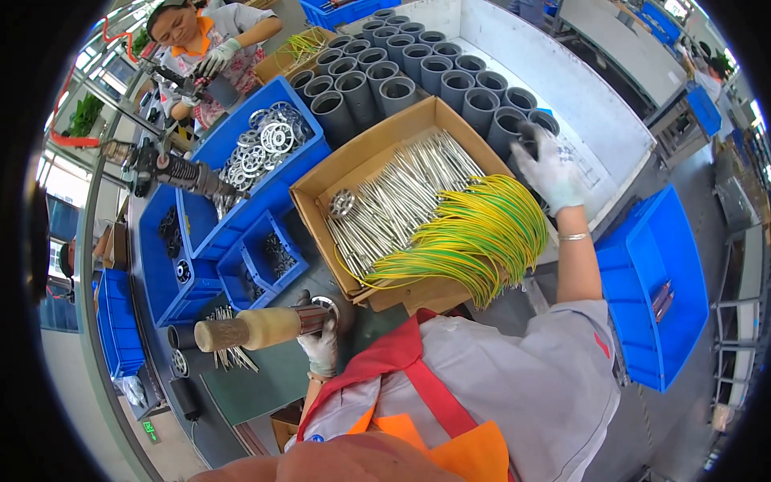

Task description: The person assembles electric motor components by inserting motor rotors into motor housings, then securing end caps with screws using a pneumatic screwdriver.

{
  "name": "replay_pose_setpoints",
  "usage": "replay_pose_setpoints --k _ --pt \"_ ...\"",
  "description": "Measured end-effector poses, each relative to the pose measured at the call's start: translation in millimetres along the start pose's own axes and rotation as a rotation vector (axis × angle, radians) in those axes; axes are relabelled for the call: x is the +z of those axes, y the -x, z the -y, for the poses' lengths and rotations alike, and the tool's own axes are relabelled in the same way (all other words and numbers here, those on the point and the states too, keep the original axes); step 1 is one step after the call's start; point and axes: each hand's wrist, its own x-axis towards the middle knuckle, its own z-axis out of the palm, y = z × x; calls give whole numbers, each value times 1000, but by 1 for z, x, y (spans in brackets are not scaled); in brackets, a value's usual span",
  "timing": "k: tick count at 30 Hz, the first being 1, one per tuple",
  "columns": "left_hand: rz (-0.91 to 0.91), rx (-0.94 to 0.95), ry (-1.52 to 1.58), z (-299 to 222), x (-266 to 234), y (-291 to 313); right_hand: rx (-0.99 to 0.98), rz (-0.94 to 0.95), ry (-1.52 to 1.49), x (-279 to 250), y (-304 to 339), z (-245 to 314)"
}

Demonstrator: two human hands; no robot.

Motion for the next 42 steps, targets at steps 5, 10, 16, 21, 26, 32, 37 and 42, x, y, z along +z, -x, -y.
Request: replay_pose_setpoints --k 5,10,16,21,26,32,37,42 --pt "-14 -56 88 -3 0 12 -18 135 -276 17 -19 18" --pt "-85 60 -279 -1 -14 29 -424 217 25 100 -90 102" --pt "-297 41 -485 -23 -37 66 -79 528 377 177 -155 119" --pt "-402 -36 -402 -19 -44 99 -134 503 448 183 -171 116" --pt "-69 -105 -368 -45 -45 96 -194 303 354 157 -171 103" --pt "484 -260 -56 -80 -17 47 -498 177 142 58 -133 124" --pt "643 -212 562 -82 38 5 -930 661 -632 -28 -62 168" --pt "897 -392 545 -125 54 -24 -1703 1084 -850 -10 -13 230"
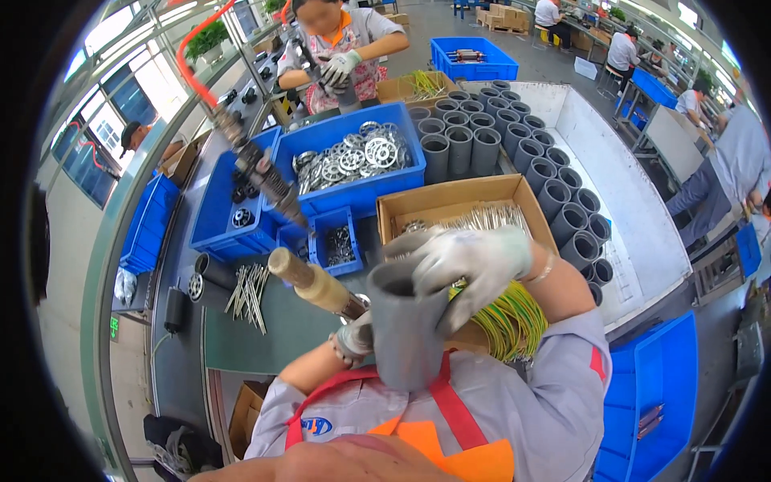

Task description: The person assembles electric motor components by inserting motor rotors into motor housings, then securing end caps with screws using a pneumatic screwdriver.

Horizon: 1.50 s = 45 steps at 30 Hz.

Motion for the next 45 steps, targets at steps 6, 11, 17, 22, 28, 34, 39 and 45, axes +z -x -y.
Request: replay_pose_setpoints --k 6,11,17,22,28,34,39,45 --pt "39 232 2 -27 22 37 -72 117 -90 24 -47 -13" --pt "-199 514 89 -80 60 71 340 -712 -420 63 -51 -54" --pt "-335 1072 -519 -152 25 72 719 -435 -222 115 -83 -55" --pt "-490 709 -930 -141 -36 75 693 -473 -95 113 -74 -56" --pt "-567 467 -789 -93 -51 77 321 -730 -32 31 -100 -4" --pt "-521 324 -660 -50 -57 71 135 -426 471 50 -145 -35" --pt "-400 327 -1362 18 -98 64 365 -304 251 48 -137 -27" --pt "-521 82 -788 18 -100 78 451 -595 -110 16 -127 -35"
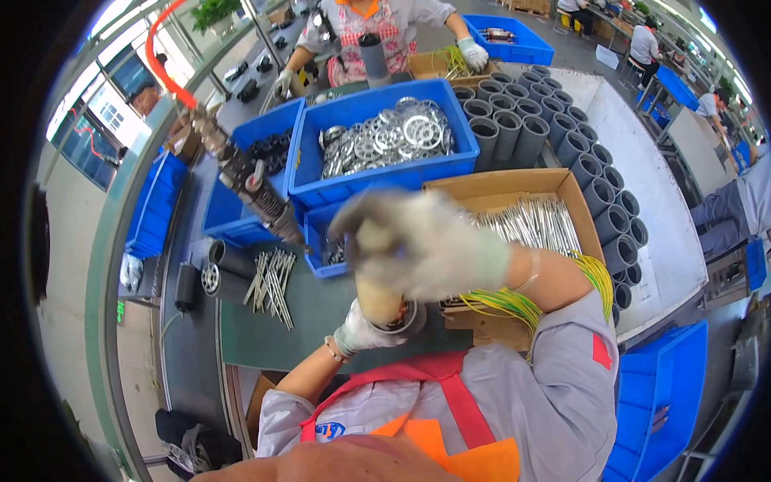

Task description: The person assembles electric motor components by inserting motor rotors into motor housings, then securing end caps with screws using a pneumatic screwdriver.

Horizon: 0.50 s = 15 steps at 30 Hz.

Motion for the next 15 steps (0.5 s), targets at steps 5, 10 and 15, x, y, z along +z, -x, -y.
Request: replay_pose_setpoints --k 5,10,15 --pt "-150 -14 -6 69 42 18 -166 -806 228 -39 -2 -56" --pt "-265 56 -10 76 50 18 193 -503 576 -12 -9 -167" --pt "-339 191 -240 58 45 17 363 -372 532 25 -7 -225"
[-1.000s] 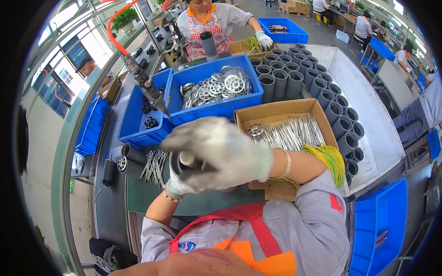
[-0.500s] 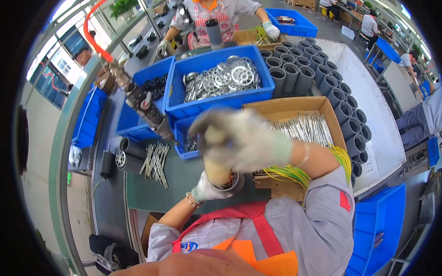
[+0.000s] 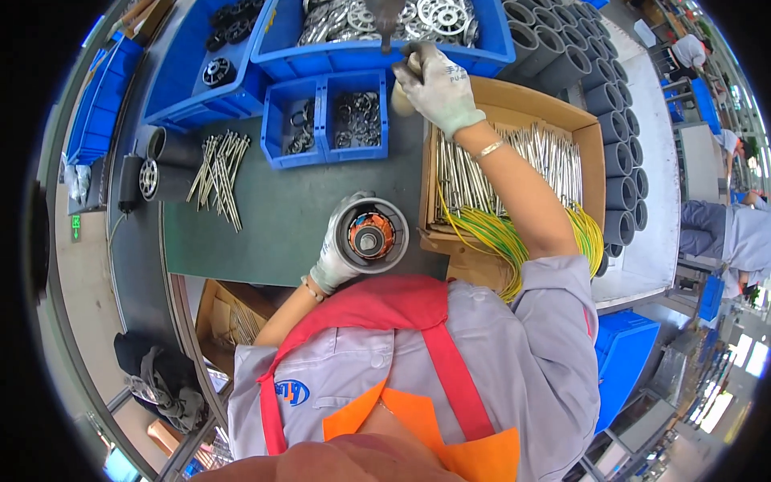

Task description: The person assembles electric motor components by inserting motor rotors into motor housings, then securing end caps with screws using a pneumatic screwdriver.

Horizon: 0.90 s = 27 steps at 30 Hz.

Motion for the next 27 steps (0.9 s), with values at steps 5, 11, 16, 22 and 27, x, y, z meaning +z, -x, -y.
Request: replay_pose_setpoints --k 5,11,16,22,27 --pt "23 -51 25 5 1 1 -99 140 79 3 9 -18" --pt "-48 44 49 12 1 -3 -82 533 -300 -68 72 31" --pt "-97 100 98 13 1 -11 53 747 -777 -29 142 51" --pt "-218 -51 86 -10 6 -8 154 503 -832 -10 163 52" --pt "-367 -76 91 -16 17 -4 61 489 -764 -8 163 51"
